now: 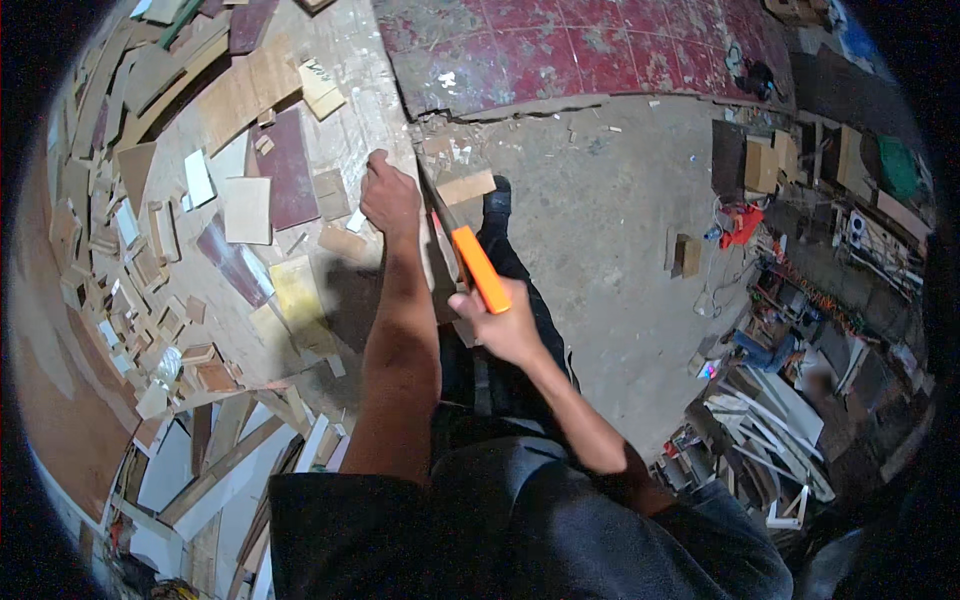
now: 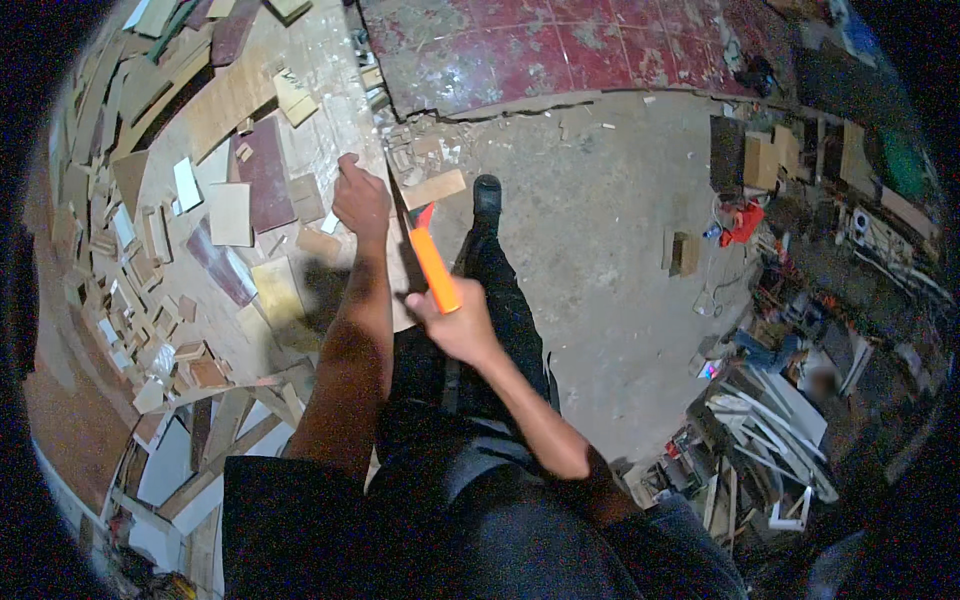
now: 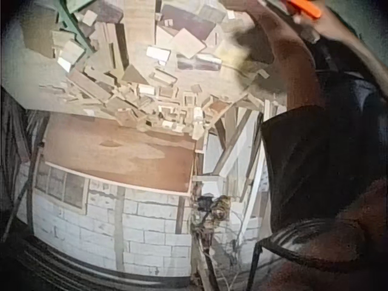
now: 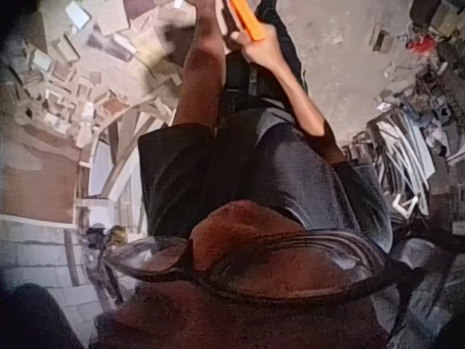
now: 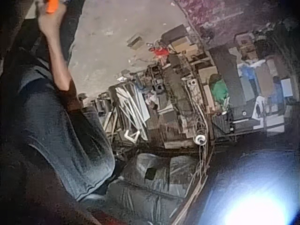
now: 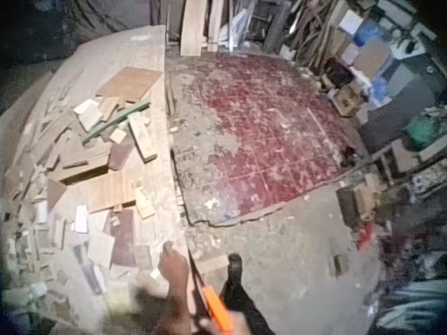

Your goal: Using a hand saw to cut a small piece of wood.

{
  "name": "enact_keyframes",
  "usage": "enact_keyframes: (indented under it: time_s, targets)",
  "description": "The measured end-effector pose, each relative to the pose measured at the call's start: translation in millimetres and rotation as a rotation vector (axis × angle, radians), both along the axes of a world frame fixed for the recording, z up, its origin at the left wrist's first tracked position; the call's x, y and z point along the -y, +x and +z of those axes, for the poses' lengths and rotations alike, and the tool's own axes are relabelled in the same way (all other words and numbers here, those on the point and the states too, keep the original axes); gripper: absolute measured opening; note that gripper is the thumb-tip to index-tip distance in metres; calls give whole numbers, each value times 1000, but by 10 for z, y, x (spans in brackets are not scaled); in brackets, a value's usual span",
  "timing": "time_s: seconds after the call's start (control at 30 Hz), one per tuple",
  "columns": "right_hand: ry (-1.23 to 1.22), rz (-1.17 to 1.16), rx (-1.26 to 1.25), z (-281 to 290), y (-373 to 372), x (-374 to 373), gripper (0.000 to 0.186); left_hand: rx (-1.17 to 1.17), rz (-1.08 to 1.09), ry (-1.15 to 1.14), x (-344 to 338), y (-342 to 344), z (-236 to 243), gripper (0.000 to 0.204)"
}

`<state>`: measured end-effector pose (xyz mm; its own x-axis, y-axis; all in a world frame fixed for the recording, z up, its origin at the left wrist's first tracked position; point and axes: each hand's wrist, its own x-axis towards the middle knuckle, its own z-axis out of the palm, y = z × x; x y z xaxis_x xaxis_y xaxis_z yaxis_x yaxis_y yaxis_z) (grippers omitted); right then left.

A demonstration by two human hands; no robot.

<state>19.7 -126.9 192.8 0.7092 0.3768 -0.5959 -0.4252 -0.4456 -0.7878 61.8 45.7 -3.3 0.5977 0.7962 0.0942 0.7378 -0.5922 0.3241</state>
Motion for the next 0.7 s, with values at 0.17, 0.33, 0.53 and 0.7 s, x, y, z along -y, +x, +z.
enact_keyframes:
  time_s: [0.17,0.33,0.53,0.7]
  targets:
    - [160,-51,40,172,-11,-148,28,-36,-19,-20,87,35,-11,22]
    - [-42,-20,242,208,-27,-162,31,-70,8,-52,41,1,13,21]
    - [-125,48,213,32,-198,-331,13,-44,-6,-19,54,23,16,21]
    - [-90,-70,125,193,3,-278,22,-57,3,-24,46,18,14,19]
